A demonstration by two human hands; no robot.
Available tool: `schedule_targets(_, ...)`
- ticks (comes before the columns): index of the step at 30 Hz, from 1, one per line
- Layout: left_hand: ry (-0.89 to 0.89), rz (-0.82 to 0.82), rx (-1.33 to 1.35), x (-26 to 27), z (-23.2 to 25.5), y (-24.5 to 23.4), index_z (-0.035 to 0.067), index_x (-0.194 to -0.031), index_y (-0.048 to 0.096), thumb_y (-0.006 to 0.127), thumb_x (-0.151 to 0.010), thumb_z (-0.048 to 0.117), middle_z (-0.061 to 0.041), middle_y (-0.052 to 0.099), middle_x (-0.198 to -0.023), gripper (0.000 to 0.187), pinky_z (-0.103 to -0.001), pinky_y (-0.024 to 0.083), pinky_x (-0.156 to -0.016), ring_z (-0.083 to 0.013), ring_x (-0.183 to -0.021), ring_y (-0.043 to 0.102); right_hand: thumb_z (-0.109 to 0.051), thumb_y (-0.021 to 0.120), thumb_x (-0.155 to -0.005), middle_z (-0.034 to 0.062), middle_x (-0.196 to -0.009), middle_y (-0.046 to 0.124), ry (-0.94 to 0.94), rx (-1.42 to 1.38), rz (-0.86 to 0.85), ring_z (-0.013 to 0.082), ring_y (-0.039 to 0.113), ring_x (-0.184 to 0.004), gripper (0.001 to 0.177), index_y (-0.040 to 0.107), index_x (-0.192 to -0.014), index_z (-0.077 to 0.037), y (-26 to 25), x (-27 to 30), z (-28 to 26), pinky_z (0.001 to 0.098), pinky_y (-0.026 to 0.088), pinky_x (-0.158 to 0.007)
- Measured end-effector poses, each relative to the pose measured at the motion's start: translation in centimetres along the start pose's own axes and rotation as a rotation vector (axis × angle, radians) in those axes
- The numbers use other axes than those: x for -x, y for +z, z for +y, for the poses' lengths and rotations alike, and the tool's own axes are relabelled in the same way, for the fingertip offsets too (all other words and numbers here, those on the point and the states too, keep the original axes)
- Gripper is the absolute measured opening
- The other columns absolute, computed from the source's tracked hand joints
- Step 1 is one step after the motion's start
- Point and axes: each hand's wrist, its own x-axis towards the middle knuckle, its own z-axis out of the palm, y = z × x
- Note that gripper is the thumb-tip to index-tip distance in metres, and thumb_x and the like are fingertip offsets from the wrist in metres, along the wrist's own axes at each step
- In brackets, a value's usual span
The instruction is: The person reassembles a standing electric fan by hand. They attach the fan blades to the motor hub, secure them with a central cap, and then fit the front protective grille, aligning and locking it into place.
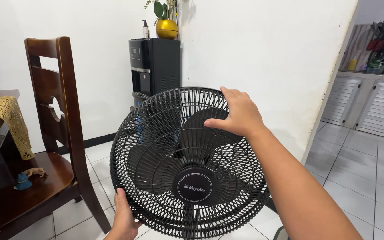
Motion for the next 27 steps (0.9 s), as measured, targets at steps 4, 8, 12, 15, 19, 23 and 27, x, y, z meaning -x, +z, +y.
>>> schedule_targets(4, 0.002, 0.011, 0.017, -0.5, 0.3, 0.1, 0.043, -0.159, 0.010, 0.020, -0.091, 0.078, 0.002, 0.028, -0.166, 0.078, -0.075, 0.029, -0.114, -0.0331, -0.149, 0.037, -0.080, 0.081, -0.052, 0.0168, -0.126, 0.061, 0.025, 0.020, -0.005, 0.0350, 0.054, -0.121, 0.119, 0.056, -0.140, -0.003, -0.1, -0.8, -0.6, 0.0500, 0.049, -0.096)
schedule_targets(8, -0.017, 0.012, 0.015, -1.1, 0.4, 0.0, 0.041, -0.161, 0.009, 0.017, -0.091, 0.076, 0.001, 0.026, -0.168, 0.078, -0.076, 0.026, -0.115, -0.0333, -0.151, 0.033, -0.077, 0.084, -0.044, 0.0122, -0.110, 0.062, 0.039, 0.000, -0.014, 0.0324, 0.056, -0.110, 0.112, 0.065, -0.131, -0.008, 0.0, -1.6, -0.9, 0.0490, 0.051, -0.091)
schedule_targets(12, -0.025, 0.027, 0.004, -1.4, 0.7, 0.2, 0.039, -0.161, 0.010, 0.016, -0.092, 0.074, 0.002, 0.025, -0.168, 0.078, -0.077, 0.026, -0.114, -0.0339, -0.150, 0.034, -0.077, 0.086, -0.043, 0.0122, -0.110, 0.062, 0.022, 0.008, 0.021, 0.0323, 0.056, -0.111, 0.111, 0.066, -0.126, -0.006, 0.4, -2.0, -0.7, 0.0488, 0.050, -0.092)
schedule_targets(15, -0.004, 0.008, 0.013, -1.6, 0.8, 0.2, 0.038, -0.160, 0.010, 0.019, -0.095, 0.077, 0.002, 0.026, -0.167, 0.076, -0.076, 0.030, -0.114, -0.0317, -0.150, 0.034, -0.077, 0.086, -0.043, 0.0125, -0.111, 0.062, 0.013, 0.005, 0.030, 0.0327, 0.056, -0.111, 0.112, 0.066, -0.125, -0.004, 1.1, -2.4, -0.5, 0.0489, 0.049, -0.094)
schedule_targets(19, -0.003, 0.019, -0.004, -1.6, 0.9, 0.2, 0.040, -0.160, 0.010, 0.018, -0.093, 0.078, 0.001, 0.025, -0.168, 0.077, -0.077, 0.030, -0.114, -0.0330, -0.151, 0.034, -0.076, 0.086, -0.046, 0.0138, -0.115, 0.061, -0.012, -0.028, -0.005, 0.0341, 0.054, -0.115, 0.109, 0.064, -0.125, -0.004, 1.6, -3.2, 0.8, 0.0488, 0.046, -0.097)
schedule_targets(23, 0.001, 0.007, -0.032, -2.1, 1.0, 0.0, 0.041, -0.160, 0.009, 0.018, -0.092, 0.080, 0.000, 0.025, -0.168, 0.079, -0.077, 0.027, -0.115, -0.0371, -0.151, 0.033, -0.072, 0.082, -0.057, 0.0146, -0.121, 0.059, -0.021, -0.121, -0.100, 0.0354, 0.052, -0.118, 0.100, 0.061, -0.130, -0.007, 2.1, -4.2, 2.6, 0.0505, 0.043, -0.098)
schedule_targets(27, 0.008, -0.020, -0.034, -2.8, 0.4, -0.6, 0.042, -0.161, 0.007, 0.018, -0.091, 0.081, -0.002, 0.024, -0.168, 0.081, -0.077, 0.025, -0.116, -0.0375, -0.152, 0.032, -0.071, 0.079, -0.063, 0.0153, -0.118, 0.061, -0.021, -0.214, -0.059, 0.0342, 0.054, -0.115, 0.088, 0.065, -0.121, -0.006, 2.8, -4.6, 3.1, 0.0466, 0.045, -0.099)
